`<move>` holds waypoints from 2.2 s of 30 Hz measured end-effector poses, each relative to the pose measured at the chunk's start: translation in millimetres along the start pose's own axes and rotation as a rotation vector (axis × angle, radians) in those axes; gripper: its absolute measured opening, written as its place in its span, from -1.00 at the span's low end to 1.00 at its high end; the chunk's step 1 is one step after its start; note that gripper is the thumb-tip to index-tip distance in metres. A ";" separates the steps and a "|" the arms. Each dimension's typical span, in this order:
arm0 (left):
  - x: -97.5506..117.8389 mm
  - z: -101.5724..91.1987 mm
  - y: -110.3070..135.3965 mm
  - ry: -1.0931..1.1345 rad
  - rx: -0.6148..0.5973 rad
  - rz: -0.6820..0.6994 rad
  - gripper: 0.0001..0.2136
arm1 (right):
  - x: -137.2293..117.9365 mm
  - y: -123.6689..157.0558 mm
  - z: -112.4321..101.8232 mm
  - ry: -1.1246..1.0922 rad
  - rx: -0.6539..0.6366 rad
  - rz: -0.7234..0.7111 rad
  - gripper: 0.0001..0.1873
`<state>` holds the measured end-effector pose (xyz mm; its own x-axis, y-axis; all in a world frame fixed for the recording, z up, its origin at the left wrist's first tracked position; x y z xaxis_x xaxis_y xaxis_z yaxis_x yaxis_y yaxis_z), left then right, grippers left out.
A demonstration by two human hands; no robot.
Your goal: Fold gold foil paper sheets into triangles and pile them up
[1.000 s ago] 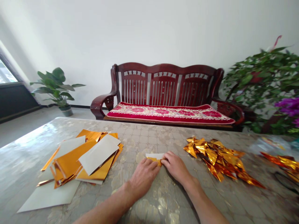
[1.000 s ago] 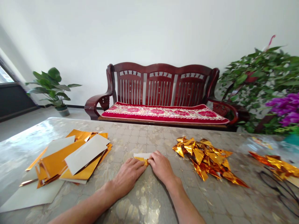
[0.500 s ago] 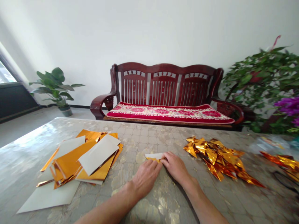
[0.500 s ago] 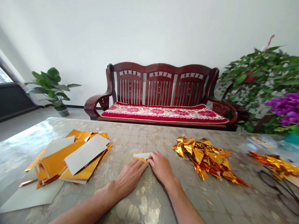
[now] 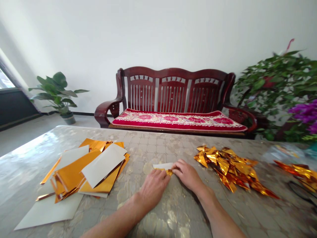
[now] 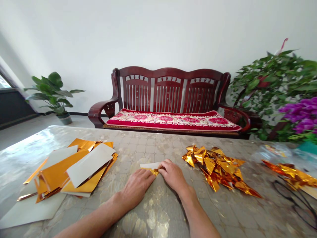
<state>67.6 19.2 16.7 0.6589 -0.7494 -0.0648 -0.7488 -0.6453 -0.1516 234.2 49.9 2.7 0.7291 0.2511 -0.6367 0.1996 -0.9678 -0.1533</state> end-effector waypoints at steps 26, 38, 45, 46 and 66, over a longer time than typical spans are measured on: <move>6.6 1.1 -4.1 -0.074 -0.006 0.009 -0.73 | 5.3 -5.3 0.5 -0.025 0.095 0.114 -0.85; 10.9 6.4 -4.2 -0.168 -0.019 -0.006 -0.84 | 7.4 3.7 -4.0 -0.064 0.130 0.007 -0.77; 9.4 8.1 -3.5 -0.167 0.002 -0.004 -0.82 | 2.9 8.8 -1.3 0.064 0.085 -0.061 -0.65; 9.4 8.3 -3.5 -0.165 0.005 -0.002 -0.82 | 1.7 9.4 -1.2 0.086 0.078 -0.067 -0.64; 12.9 14.6 9.3 -0.096 0.045 -0.045 -0.56 | -21.5 9.0 4.8 0.238 0.210 0.175 -0.82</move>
<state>70.3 5.7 0.1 0.6976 -0.7004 -0.1512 -0.7154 -0.6693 -0.2007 217.2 35.7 11.5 0.8770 0.0537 -0.4774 -0.0630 -0.9723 -0.2250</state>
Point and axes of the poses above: each hand's wrist, its own y-axis away from the middle knuckle, its own z-axis out of the palm, x = y × z, the point moved 4 cm from there along -y, towards the middle knuckle, and after that the axes turned 8 degrees about -y, right-handed, at the moved point
